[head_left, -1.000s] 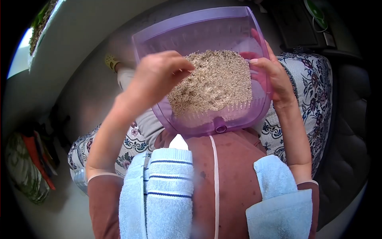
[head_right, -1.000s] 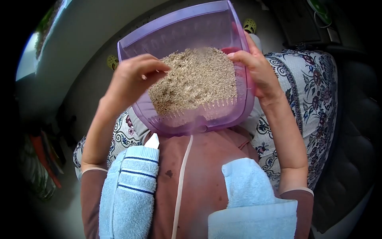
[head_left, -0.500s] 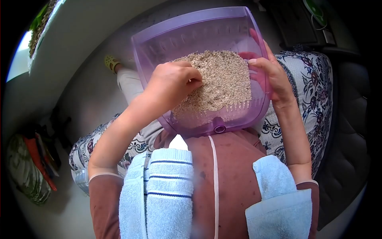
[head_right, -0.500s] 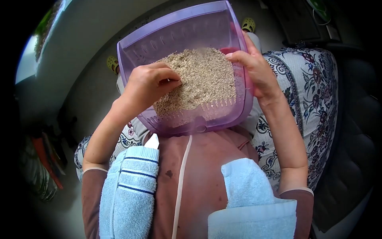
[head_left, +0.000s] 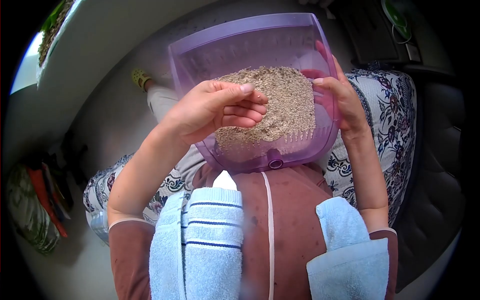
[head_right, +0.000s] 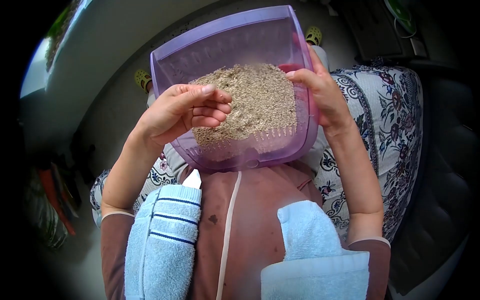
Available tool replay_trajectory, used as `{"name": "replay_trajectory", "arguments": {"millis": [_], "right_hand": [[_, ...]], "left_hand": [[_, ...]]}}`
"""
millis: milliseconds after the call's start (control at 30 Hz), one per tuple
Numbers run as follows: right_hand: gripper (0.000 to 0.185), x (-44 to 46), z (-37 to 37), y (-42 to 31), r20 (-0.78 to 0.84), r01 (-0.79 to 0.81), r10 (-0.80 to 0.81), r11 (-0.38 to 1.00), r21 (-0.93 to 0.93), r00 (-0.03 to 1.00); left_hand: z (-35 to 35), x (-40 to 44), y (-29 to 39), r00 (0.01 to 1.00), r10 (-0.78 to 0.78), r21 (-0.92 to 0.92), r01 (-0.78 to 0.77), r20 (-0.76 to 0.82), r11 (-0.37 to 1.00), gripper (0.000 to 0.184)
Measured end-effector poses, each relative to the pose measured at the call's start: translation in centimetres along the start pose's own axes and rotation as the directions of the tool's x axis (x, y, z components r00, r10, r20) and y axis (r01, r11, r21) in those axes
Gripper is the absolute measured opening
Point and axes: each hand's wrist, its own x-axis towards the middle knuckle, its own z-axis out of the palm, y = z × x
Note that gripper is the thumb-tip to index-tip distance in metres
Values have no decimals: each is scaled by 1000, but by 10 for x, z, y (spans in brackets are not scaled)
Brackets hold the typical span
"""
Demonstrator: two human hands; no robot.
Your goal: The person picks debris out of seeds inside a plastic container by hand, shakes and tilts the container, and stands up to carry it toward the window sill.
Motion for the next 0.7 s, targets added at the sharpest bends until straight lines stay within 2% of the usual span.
{"name": "replay_trajectory", "arguments": {"millis": [167, 267, 367, 467, 500, 533, 567, 600, 633, 667, 700], "right_hand": [[75, -1, 3, -2, -13, -9, 9, 1000, -11, 1000], [75, -1, 1, -1, -9, -13, 13, 1000, 4, 1000], [75, 0, 0, 1, -11, -12, 13, 1000, 20, 1000], [75, -1, 1, 0, -9, -4, 4, 1000, 21, 1000], [75, -2, 2, -1, -8, -1, 1, 1000, 20, 1000], [75, -2, 1, -1, -8, -5, 5, 1000, 17, 1000], [75, -3, 1, -1, -8, -9, 9, 1000, 15, 1000], [75, -3, 1, -2, -9, -12, 12, 1000, 13, 1000], [75, -3, 0, -2, -1, -16, 16, 1000, 9, 1000], [75, -3, 0, -2, 6, -19, 19, 1000, 4, 1000], [75, -3, -1, -2, 13, -22, 22, 1000, 0, 1000]], "left_hand": [[0, 1, -1, 1000, 11, -19, -11, 8, 1000, 28], [6, -1, -3, 997, 57, 98, -51, -52, 994, 25], [8, -1, -3, 996, 49, 116, -40, -81, 992, 21], [11, 0, -1, 988, 78, 273, -40, -131, 961, 14], [15, -1, -2, 966, 225, 553, -119, -128, 825, 12], [21, -3, -6, 929, 361, 781, -168, -78, 602, 9], [26, -4, -9, 882, 471, 931, -182, 12, 317, 7], [30, -4, -12, 792, 587, 984, -170, 169, -53, 6], [33, -4, -13, 692, 627, 907, -95, 357, -411, 6], [35, -4, -14, 600, 583, 711, 33, 548, -702, 6], [31, -2, -20, 626, 582, 753, -12, 518, -658, 6]]}}
